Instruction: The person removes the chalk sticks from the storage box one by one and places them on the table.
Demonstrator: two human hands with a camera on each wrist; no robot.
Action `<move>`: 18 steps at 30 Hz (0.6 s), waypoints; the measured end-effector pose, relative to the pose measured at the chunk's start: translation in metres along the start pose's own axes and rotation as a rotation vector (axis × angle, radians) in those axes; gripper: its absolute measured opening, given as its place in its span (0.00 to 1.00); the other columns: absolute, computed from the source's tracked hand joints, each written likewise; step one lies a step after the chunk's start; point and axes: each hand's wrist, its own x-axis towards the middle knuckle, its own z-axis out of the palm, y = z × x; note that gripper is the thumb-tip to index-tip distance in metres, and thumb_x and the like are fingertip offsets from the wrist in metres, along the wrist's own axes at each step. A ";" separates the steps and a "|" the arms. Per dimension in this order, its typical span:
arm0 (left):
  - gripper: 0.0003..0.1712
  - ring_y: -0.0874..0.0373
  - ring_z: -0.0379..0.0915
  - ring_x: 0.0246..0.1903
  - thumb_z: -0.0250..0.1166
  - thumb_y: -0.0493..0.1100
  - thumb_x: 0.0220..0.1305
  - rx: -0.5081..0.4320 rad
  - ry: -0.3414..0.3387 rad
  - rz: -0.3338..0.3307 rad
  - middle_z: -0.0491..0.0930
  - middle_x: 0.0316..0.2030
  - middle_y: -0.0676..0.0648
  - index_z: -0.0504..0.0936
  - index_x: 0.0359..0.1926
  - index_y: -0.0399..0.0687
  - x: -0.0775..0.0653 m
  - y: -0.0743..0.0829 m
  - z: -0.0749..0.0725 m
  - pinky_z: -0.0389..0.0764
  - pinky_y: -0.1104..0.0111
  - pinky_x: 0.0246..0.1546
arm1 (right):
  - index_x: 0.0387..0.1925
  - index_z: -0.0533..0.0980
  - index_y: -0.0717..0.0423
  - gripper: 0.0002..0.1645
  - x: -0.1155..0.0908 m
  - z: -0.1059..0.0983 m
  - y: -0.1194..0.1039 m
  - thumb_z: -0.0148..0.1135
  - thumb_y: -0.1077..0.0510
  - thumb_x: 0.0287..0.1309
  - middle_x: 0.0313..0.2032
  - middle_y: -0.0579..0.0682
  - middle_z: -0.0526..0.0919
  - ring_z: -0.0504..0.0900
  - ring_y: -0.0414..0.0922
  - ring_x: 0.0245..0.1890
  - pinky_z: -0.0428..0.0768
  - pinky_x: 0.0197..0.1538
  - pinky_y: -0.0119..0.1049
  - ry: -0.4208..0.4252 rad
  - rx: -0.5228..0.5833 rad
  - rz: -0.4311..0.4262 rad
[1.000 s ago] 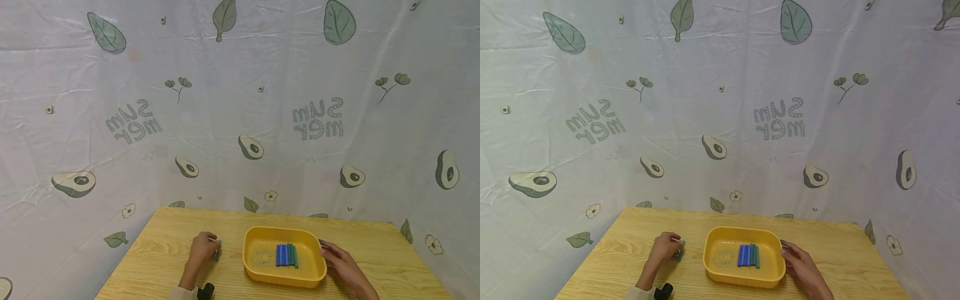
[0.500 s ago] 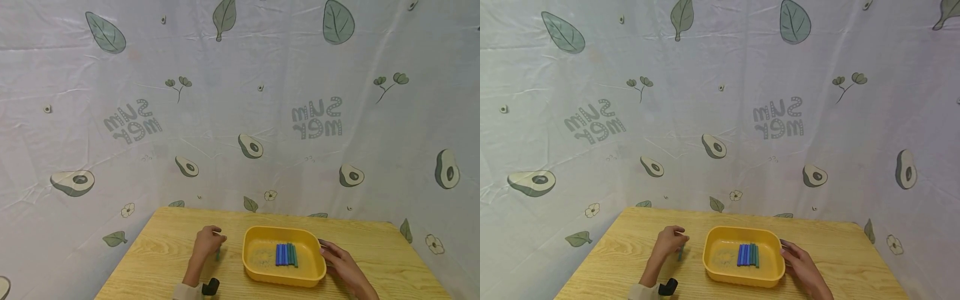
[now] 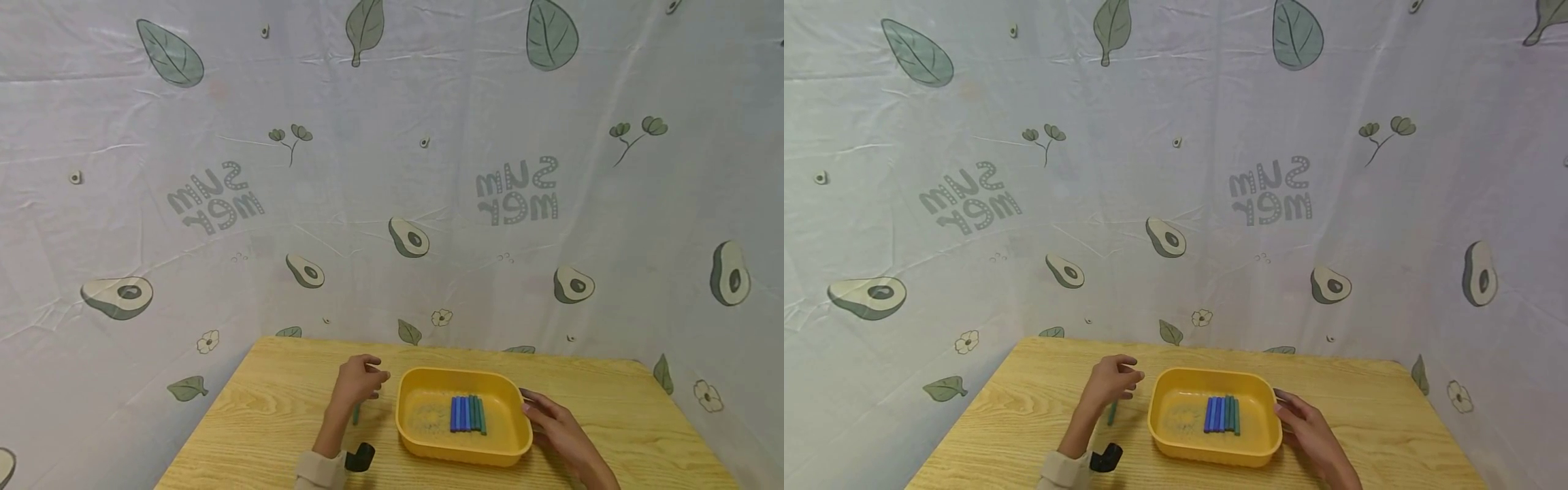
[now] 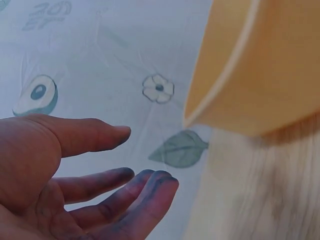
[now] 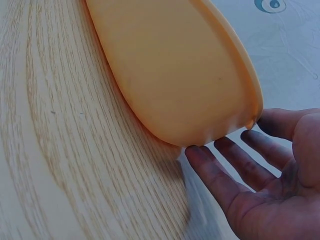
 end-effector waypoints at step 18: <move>0.24 0.32 0.89 0.40 0.74 0.37 0.66 -0.102 -0.060 0.010 0.90 0.43 0.34 0.83 0.60 0.28 0.006 0.024 0.044 0.92 0.57 0.32 | 0.83 0.55 0.66 0.40 0.000 0.000 0.001 0.53 0.49 0.83 0.78 0.73 0.64 0.79 0.61 0.70 0.88 0.59 0.51 0.007 0.006 -0.009</move>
